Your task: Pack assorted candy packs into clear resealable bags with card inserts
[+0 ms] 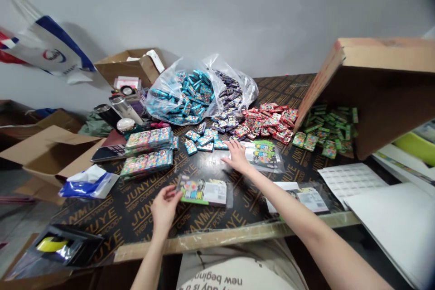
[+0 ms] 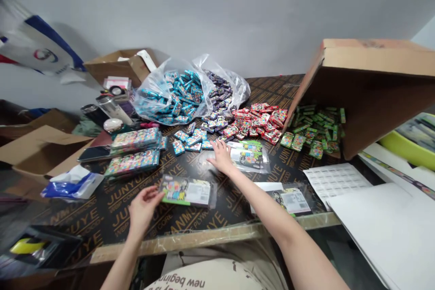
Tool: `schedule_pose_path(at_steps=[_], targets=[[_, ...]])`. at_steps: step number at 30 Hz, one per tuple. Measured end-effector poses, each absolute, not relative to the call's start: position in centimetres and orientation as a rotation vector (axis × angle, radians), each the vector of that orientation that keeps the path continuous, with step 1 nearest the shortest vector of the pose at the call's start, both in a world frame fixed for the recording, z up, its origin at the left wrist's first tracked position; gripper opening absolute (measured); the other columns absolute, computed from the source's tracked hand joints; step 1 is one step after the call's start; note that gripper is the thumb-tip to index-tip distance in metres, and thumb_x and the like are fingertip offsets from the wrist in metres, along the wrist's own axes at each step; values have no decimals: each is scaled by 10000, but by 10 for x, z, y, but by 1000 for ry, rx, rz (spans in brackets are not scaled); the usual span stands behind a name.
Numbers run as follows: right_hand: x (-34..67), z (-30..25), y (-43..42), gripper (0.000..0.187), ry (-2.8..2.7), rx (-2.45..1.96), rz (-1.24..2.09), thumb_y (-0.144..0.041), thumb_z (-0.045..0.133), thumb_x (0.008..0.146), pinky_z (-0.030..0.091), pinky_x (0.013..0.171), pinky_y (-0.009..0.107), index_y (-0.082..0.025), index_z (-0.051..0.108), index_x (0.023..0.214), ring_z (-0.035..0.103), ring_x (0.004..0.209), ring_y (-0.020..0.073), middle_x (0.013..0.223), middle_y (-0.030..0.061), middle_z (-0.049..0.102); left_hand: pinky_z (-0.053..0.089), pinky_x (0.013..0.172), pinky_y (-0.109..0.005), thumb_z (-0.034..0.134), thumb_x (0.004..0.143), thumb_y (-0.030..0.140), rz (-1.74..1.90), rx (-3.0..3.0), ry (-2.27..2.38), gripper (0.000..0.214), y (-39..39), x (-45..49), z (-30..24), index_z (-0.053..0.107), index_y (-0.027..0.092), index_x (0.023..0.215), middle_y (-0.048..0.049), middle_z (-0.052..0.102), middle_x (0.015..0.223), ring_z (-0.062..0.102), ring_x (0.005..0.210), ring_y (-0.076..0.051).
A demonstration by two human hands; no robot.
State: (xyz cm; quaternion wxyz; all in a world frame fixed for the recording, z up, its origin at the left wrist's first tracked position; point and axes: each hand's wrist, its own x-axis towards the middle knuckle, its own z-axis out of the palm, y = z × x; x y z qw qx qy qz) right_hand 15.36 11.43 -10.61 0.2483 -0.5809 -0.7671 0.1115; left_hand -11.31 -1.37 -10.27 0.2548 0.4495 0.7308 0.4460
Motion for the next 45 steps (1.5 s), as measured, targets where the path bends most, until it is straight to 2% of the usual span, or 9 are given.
schedule_pose_path(at_steps=[2, 5, 10, 17, 21, 26, 30, 37, 45], targets=[[151, -105, 143, 675, -2211, -1638, 251, -331, 629, 735, 170, 980, 554, -223, 337, 1334, 207, 1296, 344, 1374, 155, 354, 487, 756, -417, 679, 588, 449, 1065, 1354, 2146, 429, -26, -122, -112, 652, 156, 900, -98, 674, 862, 631, 799, -269], [148, -102, 160, 639, -2295, -1570, 309, -184, 616, 737, 176, 964, 557, -235, 360, 1320, 344, 1229, 324, 1245, 150, 498, 485, 784, -396, 654, 617, 484, 1092, 1340, 2040, 422, -31, -123, -109, 651, 164, 892, -97, 659, 937, 614, 878, -269], [145, -78, 115, 716, -2495, -1158, 574, -78, 610, 701, 318, 925, 366, -258, 324, 1332, 503, 1071, 199, 1157, 55, 571, 504, 696, -304, 573, 707, 522, 1096, 842, 1467, 468, -13, -97, -83, 637, 124, 944, -99, 668, 901, 627, 835, -204], [169, -47, 29, 710, -2415, -760, 828, -155, 556, 766, 207, 1047, 401, -271, 218, 1379, 318, 1266, 203, 1365, 61, 388, 400, 499, -194, 734, 571, 391, 796, 883, 1155, 308, 4, -31, -82, 661, 96, 619, -25, 622, 566, 530, 496, -93], [172, -60, 13, 962, -2168, -998, 686, -353, 709, 616, 218, 1050, 429, -212, 157, 1391, 261, 1290, 272, 1416, 109, 273, 444, 575, -233, 667, 640, 449, 862, 893, 1151, 342, 4, -7, -84, 678, 114, 707, -41, 657, 658, 571, 568, -122], [174, -79, 7, 730, -1969, -1169, 544, -276, 668, 596, 329, 970, 374, -202, 368, 1257, 442, 1129, 249, 1214, 87, 477, 437, 823, -371, 640, 666, 467, 828, 1263, 1215, 419, 8, -20, -89, 684, 148, 933, -104, 678, 938, 602, 873, -241], [187, -96, 12, 718, -2086, -1271, 453, -284, 681, 586, 320, 941, 399, -194, 392, 1237, 454, 1106, 269, 1178, 97, 506, 213, 1027, -492, 769, 478, 416, 572, 2060, 1336, 853, 13, -47, -105, 480, 206, 1253, -127, 519, 1255, 420, 1176, -315], [193, -107, 7, 843, -2339, -1212, 554, -382, 727, 595, 242, 968, 431, -195, 325, 1312, 453, 1126, 278, 1239, 124, 496, 194, 1046, -465, 693, 569, 326, 465, 2325, 1321, 986, 10, -55, -108, 182, 176, 1399, -114, 532, 1199, 478, 1091, -266], [197, -96, 7, 872, -2349, -1057, 804, -417, 739, 573, 256, 973, 405, -200, 323, 1307, 459, 1139, 259, 1265, 105, 486, 274, 1025, -447, 704, 554, 289, 382, 2227, 1141, 977, 4, -58, -95, 211, 230, 1395, -95, 426, 1330, 350, 1232, -314]])
